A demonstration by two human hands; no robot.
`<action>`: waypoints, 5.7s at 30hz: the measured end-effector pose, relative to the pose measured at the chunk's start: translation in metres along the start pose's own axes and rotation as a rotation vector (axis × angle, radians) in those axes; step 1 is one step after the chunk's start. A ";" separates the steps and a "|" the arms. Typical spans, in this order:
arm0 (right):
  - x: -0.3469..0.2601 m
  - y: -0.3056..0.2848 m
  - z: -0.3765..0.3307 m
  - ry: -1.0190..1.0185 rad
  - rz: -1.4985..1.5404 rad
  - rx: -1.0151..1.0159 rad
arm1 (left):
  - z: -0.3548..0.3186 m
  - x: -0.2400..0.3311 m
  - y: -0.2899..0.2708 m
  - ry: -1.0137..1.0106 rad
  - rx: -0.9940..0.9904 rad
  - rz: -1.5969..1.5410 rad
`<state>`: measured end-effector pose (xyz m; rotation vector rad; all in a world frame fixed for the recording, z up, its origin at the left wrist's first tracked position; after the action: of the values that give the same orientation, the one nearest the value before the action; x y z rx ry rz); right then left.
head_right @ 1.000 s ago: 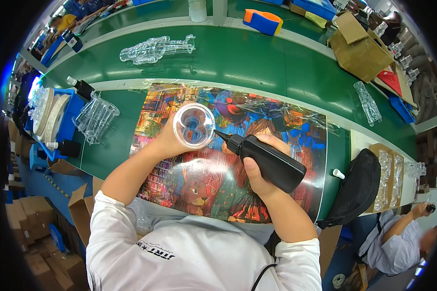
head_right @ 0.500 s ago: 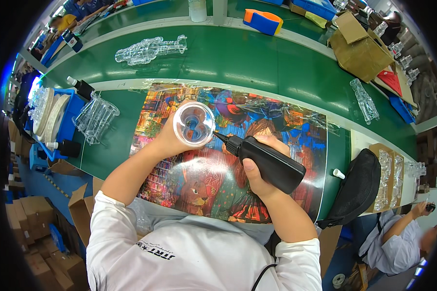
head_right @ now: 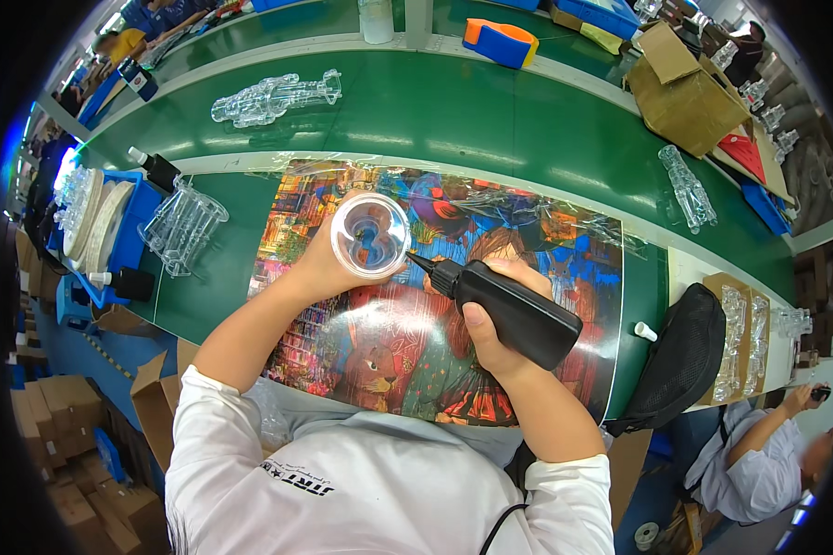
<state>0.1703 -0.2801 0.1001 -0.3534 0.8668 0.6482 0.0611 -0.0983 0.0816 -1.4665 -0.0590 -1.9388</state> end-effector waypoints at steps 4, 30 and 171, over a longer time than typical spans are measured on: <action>0.000 -0.001 0.000 0.005 -0.007 0.006 | 0.001 0.003 -0.001 0.005 0.010 -0.019; -0.001 -0.004 0.000 -0.034 -0.011 -0.059 | 0.000 -0.003 0.002 0.019 -0.039 0.060; -0.015 -0.005 -0.005 -0.198 -0.257 -0.101 | -0.004 0.018 0.006 0.220 -0.075 0.331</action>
<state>0.1635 -0.2919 0.1091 -0.4747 0.5883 0.4795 0.0589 -0.1131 0.0933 -1.2117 0.3389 -1.8289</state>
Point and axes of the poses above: each hand's wrist, its own z-axis towards the middle knuckle, its own y-axis out of the palm, x = y × z, the point moved 6 cm from there along z, towards the middle knuckle, and after that the axes turned 1 degree about -z, right-handed, at the moved point
